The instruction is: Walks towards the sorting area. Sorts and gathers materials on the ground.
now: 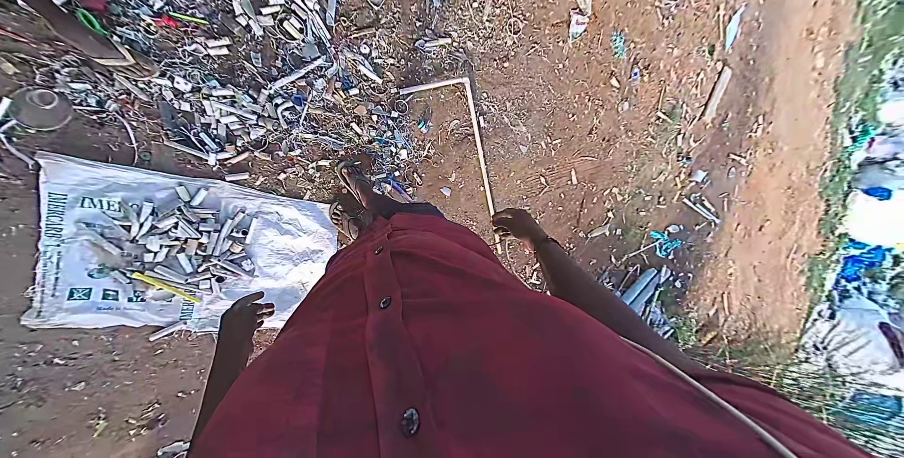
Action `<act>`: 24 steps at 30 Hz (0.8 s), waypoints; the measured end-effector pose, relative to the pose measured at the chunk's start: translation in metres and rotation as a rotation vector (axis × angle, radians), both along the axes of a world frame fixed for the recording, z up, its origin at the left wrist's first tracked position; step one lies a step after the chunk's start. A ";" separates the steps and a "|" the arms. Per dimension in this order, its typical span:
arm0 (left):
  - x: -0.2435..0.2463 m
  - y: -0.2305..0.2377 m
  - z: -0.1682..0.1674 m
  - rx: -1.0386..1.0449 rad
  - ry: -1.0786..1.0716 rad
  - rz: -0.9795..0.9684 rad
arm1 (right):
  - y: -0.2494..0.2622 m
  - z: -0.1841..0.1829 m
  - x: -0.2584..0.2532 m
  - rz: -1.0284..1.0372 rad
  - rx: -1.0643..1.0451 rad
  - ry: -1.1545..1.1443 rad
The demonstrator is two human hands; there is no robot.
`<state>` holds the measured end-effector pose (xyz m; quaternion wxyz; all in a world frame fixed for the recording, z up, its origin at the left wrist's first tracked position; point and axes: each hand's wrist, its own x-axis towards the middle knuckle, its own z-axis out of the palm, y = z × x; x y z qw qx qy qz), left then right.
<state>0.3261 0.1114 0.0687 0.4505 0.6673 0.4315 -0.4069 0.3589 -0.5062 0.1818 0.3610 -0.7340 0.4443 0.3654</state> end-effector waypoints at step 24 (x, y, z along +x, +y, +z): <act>-0.101 -0.133 -0.050 0.135 -0.068 -0.076 | -0.188 -0.023 0.057 0.040 0.033 -0.032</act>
